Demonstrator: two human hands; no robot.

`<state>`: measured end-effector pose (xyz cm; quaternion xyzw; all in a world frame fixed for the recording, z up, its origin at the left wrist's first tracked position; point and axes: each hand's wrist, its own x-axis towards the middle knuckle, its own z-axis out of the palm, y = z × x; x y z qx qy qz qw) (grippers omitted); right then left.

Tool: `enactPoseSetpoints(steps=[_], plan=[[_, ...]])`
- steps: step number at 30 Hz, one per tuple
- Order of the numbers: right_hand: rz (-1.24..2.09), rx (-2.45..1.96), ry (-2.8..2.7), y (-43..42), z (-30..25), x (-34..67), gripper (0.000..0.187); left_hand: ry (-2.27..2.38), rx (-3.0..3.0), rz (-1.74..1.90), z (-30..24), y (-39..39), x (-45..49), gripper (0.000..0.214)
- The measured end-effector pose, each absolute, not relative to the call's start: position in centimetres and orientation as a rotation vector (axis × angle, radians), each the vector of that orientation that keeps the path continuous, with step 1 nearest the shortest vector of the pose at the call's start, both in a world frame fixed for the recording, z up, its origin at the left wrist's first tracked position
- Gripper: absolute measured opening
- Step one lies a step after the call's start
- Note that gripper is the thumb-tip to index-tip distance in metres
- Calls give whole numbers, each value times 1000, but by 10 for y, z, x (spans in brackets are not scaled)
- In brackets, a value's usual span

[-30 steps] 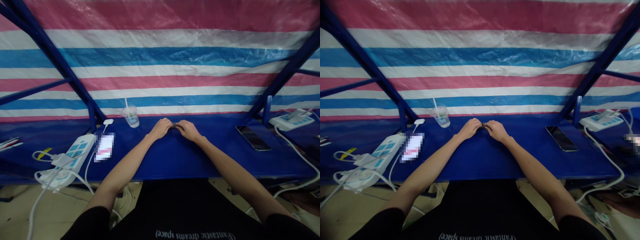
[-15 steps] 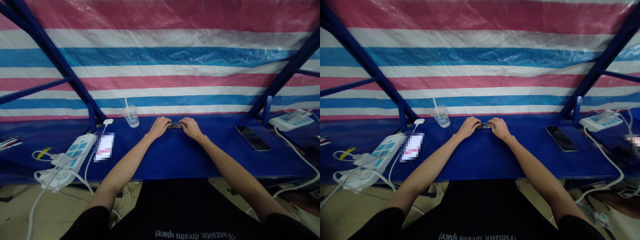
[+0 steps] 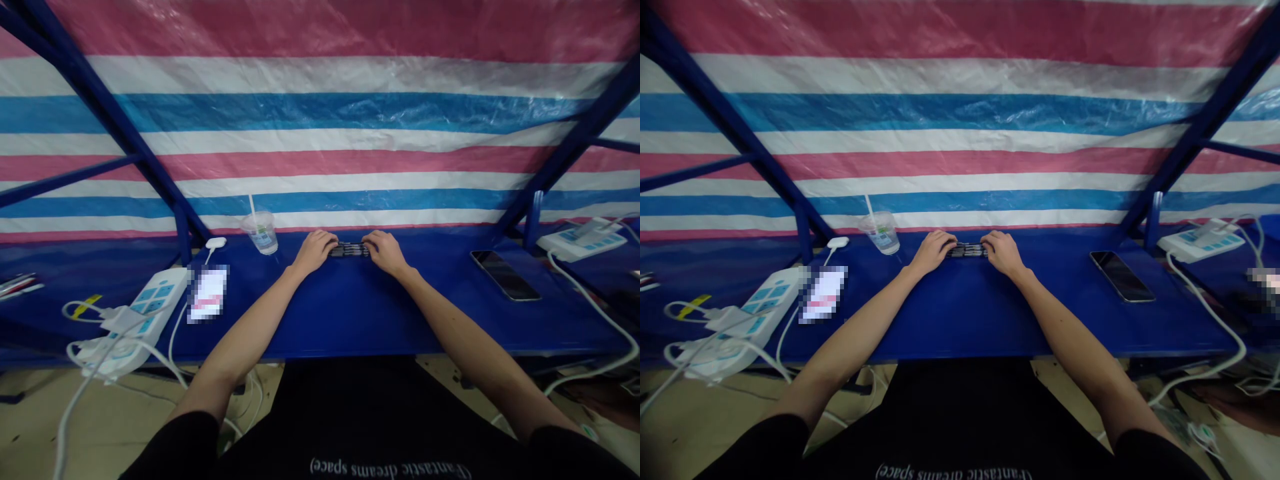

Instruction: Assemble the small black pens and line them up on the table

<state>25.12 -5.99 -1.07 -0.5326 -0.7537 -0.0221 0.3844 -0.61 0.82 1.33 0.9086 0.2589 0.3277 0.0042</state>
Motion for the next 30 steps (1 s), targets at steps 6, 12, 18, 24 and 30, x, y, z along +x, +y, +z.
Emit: enactPoseSetpoints(steps=[6,12,18,24,30], plan=[[-36,-1327,-1949,-61,-10,248,21,793,2834,978,13,6,-4,20],[44,-1177,-1982,-60,-17,238,18,768,2857,899,11,-2,4,21],[69,-1114,-1998,-62,-19,231,9,713,2860,861,9,-9,10,27],[18,-1164,-2035,-62,-19,233,6,705,2864,848,9,-11,10,25],[7,-1160,-2033,-64,-18,232,6,713,2844,883,7,-10,10,23]])
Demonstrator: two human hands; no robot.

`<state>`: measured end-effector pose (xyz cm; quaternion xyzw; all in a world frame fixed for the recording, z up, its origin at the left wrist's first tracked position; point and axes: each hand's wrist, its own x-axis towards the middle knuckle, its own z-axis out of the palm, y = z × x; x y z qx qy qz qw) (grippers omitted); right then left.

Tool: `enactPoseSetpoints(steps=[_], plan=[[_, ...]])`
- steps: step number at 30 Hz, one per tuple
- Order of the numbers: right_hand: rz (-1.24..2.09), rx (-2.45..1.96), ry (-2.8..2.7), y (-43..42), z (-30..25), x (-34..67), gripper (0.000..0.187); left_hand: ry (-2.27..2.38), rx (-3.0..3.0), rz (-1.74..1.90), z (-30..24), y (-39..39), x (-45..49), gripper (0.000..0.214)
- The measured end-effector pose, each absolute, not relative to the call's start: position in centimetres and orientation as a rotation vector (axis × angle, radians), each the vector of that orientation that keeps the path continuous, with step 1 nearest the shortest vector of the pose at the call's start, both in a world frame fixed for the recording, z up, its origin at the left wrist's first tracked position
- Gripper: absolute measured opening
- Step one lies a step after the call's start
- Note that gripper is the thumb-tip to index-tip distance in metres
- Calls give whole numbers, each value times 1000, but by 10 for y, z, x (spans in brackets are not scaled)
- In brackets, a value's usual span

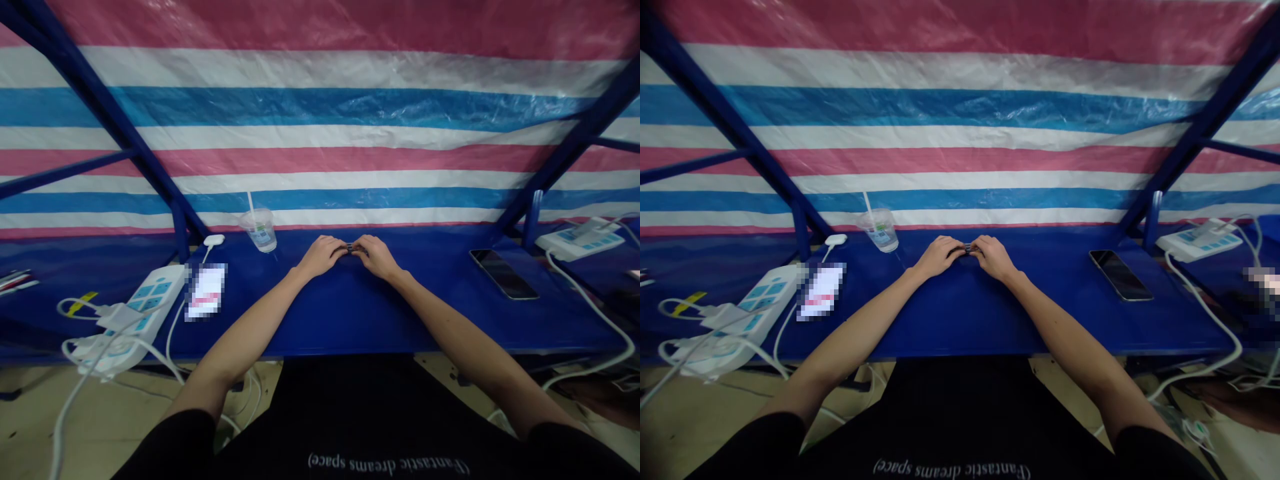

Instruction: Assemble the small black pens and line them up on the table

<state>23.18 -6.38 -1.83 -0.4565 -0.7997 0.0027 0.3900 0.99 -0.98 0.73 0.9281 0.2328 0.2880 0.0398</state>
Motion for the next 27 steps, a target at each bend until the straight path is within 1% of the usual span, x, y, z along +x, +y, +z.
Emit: enactPoseSetpoints(steps=[21,27], plan=[[2,-1193,-2064,-63,-21,229,5,617,2856,909,3,-9,12,19],[-38,-1212,-2037,-63,-18,230,3,743,2850,915,8,-10,11,28]])
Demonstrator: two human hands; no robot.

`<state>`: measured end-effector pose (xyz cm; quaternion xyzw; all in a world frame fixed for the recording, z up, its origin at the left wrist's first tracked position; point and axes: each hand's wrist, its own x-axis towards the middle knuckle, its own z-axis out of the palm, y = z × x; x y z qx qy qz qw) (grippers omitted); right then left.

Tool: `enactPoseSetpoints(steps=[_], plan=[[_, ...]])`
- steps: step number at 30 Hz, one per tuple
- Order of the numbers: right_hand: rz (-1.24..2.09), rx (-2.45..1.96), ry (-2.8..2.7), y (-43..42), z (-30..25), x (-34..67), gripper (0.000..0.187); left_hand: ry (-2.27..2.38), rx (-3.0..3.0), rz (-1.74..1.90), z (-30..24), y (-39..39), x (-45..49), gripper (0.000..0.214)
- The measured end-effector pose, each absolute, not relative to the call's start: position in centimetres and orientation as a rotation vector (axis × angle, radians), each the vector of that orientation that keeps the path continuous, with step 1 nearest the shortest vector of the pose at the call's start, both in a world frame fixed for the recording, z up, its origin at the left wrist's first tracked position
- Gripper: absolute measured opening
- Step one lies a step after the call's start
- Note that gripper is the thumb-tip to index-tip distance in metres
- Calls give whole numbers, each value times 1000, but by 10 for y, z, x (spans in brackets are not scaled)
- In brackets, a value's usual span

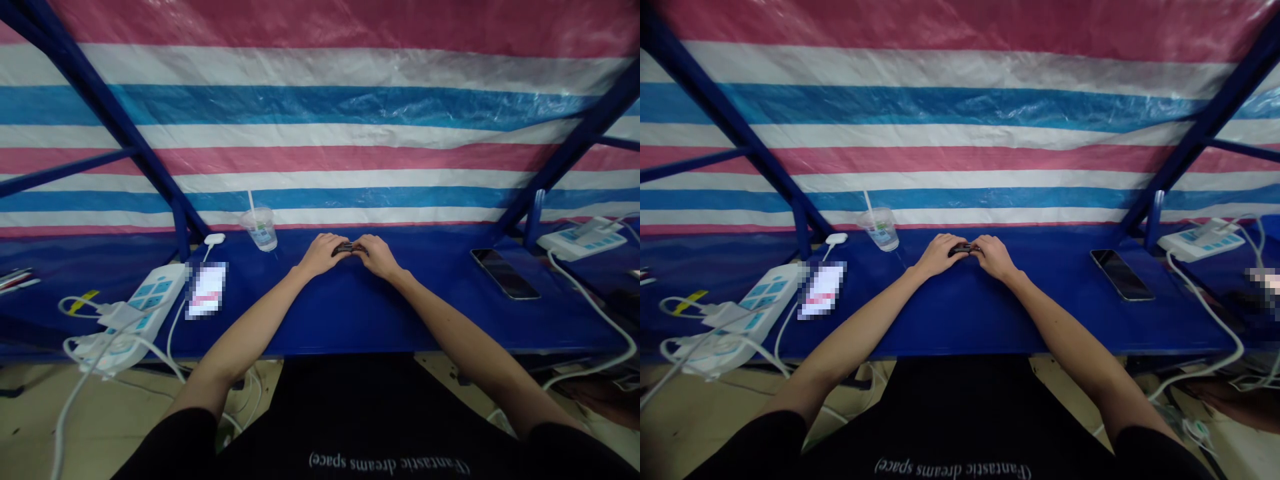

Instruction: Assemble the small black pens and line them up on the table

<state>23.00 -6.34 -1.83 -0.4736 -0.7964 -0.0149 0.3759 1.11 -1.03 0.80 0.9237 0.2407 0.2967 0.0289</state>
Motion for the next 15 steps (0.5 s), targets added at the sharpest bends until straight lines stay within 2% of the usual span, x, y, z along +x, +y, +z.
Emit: enactPoseSetpoints(steps=[8,15], plan=[[-36,-1215,-2037,-64,-17,233,5,755,2877,912,11,-6,8,31],[-36,-1236,-2035,-64,-16,232,6,676,2843,975,9,-5,7,16]])
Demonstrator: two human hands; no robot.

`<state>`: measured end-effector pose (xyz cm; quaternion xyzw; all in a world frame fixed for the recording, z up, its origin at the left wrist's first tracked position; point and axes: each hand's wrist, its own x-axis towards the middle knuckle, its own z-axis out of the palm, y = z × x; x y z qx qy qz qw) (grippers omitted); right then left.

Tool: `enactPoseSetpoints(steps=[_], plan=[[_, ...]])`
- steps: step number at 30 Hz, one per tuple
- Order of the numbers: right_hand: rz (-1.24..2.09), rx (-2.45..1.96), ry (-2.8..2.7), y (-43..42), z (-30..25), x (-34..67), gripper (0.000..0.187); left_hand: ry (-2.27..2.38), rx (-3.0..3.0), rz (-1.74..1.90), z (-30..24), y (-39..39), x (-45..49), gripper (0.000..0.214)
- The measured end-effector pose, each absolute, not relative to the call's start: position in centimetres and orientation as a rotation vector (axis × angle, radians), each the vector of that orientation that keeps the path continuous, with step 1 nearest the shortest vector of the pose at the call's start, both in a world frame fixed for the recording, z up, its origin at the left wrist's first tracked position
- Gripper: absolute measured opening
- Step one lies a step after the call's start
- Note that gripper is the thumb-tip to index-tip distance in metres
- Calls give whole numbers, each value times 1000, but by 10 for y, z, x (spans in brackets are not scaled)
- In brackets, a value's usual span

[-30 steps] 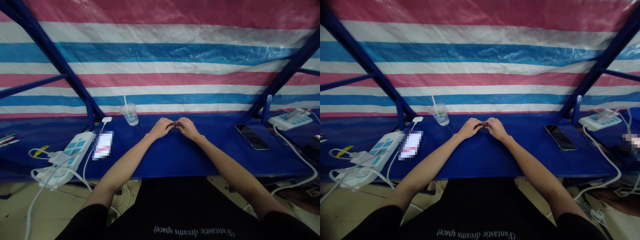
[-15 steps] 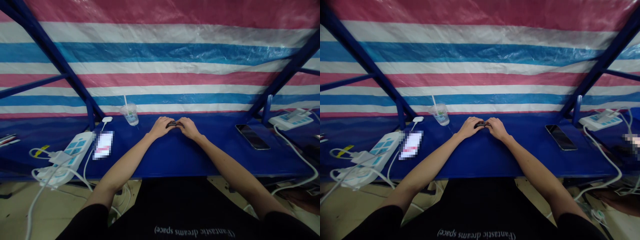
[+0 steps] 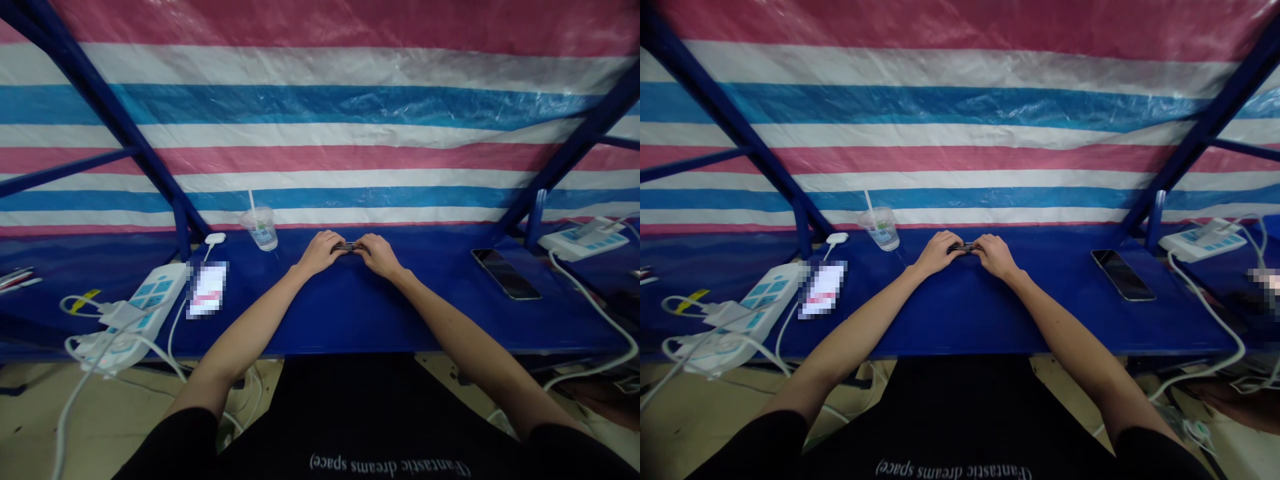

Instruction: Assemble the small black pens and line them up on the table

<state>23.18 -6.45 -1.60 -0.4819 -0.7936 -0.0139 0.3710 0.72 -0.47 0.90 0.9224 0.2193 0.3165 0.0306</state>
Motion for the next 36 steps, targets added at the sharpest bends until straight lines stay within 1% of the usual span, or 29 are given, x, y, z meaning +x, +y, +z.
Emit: enactPoseSetpoints(steps=[2,6,9,11,16,18,26,32,36], plan=[[-36,-1237,-2037,-64,-16,232,6,671,2848,972,8,-5,7,14],[-50,-1232,-2010,-64,-16,232,5,694,2851,960,10,-8,7,27],[-41,-1212,-2013,-64,-16,233,5,701,2857,945,12,-8,7,23],[-38,-1207,-2023,-64,-16,233,4,705,2865,928,12,-7,7,26],[-48,-1226,-2030,-64,-17,231,4,674,2849,961,10,-4,6,12],[-46,-1232,-2032,-65,-17,230,5,660,2848,972,10,-4,6,9],[-31,-1232,-2021,-65,-15,231,6,688,2836,918,14,-9,8,28],[-38,-1259,-2041,-64,-17,231,6,642,2845,951,11,-5,6,17],[-47,-1264,-2038,-65,-16,231,7,647,2837,936,9,-4,6,23]])
